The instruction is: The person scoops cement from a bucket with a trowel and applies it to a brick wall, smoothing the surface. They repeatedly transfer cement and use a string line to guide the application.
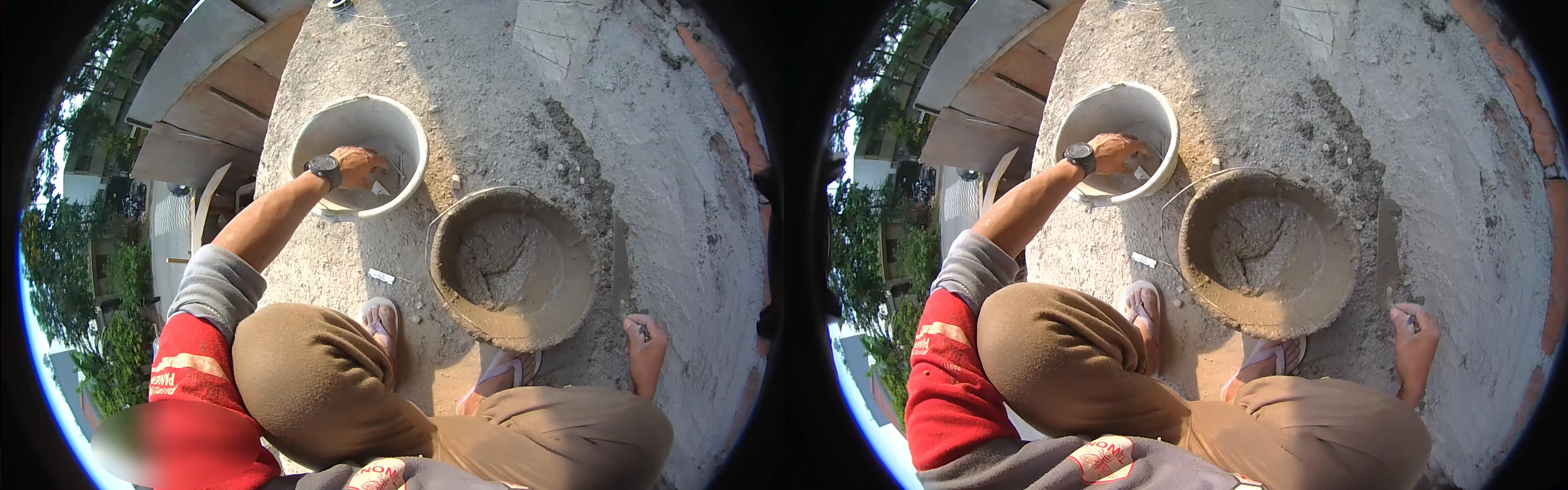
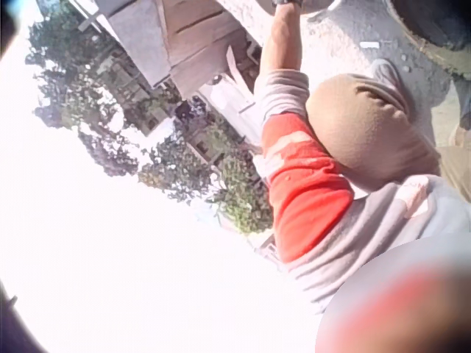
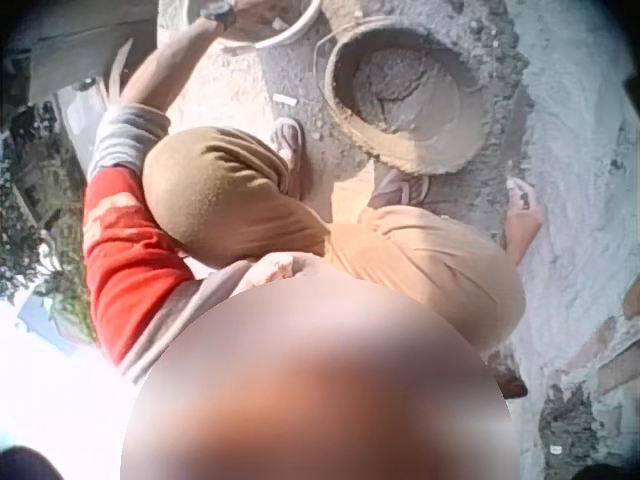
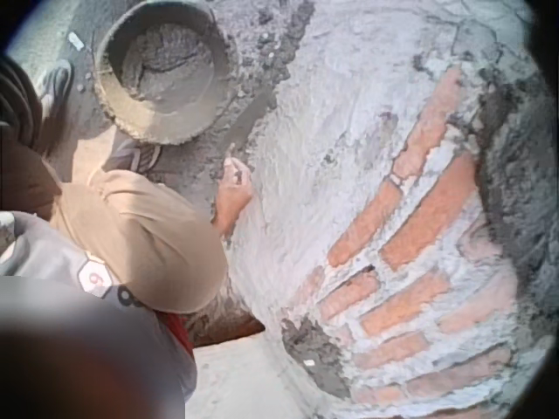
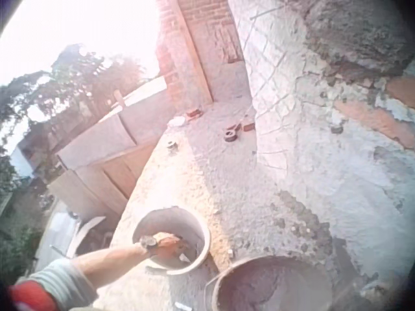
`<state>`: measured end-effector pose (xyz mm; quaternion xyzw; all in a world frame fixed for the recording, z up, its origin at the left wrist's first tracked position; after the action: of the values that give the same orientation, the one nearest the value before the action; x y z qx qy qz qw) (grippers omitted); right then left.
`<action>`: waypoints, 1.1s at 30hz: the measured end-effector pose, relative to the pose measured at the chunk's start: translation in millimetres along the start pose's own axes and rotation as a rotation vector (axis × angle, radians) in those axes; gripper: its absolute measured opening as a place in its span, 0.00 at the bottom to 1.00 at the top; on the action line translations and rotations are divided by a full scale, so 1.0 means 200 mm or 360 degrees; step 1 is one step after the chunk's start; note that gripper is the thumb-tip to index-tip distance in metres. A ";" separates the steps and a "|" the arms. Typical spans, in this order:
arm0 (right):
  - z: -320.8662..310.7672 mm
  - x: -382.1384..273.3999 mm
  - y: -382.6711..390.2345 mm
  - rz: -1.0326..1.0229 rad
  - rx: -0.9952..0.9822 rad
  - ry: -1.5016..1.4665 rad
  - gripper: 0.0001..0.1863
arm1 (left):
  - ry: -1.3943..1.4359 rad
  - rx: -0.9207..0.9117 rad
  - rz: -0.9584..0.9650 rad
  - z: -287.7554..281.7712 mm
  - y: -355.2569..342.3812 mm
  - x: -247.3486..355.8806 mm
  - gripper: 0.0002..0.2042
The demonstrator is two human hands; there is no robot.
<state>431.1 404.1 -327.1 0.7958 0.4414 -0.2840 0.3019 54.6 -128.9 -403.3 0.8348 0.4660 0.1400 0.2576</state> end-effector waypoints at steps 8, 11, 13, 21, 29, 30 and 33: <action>-0.08 0.07 -0.01 0.0000 0.0001 0.0108 0.08 | -0.0291 -0.0141 0.0057 0.02 -0.01 0.14 0.19; -0.10 0.12 0.01 -0.0028 0.0043 0.0119 0.07 | -0.0034 -0.0047 -0.0082 -0.08 0.02 0.11 0.14; -0.10 0.15 0.03 -0.0009 0.0057 0.0092 0.07 | 0.0304 0.0167 -0.0226 -0.19 0.09 0.08 0.11; -0.12 0.21 0.04 -0.0026 -0.0131 0.0054 0.06 | 0.1141 0.1065 -0.0303 -0.16 0.94 0.32 0.19; -0.18 0.22 -0.02 0.0066 0.0211 0.0014 0.05 | 0.0468 0.0477 -0.0297 0.62 0.85 0.52 0.12; -0.18 0.22 -0.02 0.0021 0.0148 -0.0061 0.05 | 0.0428 0.0424 -0.0257 0.67 0.84 0.50 0.12; -0.20 0.23 0.02 0.0001 0.0131 0.0006 0.05 | 0.0414 0.0239 -0.0219 0.72 0.85 0.48 0.12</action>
<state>462.8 454.7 -332.9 0.8082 0.4297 -0.3004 0.2684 292.7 -163.3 -428.2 0.7927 0.5607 0.1935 0.1408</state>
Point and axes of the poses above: each hand's wrist, its own y-axis away from the middle knuckle, its own z-axis out of the palm, x = y × z, the point moved 3 cm from there along -y, towards the middle knuckle, and after that the axes turned 10 degrees about -z, right-handed, at the moved point
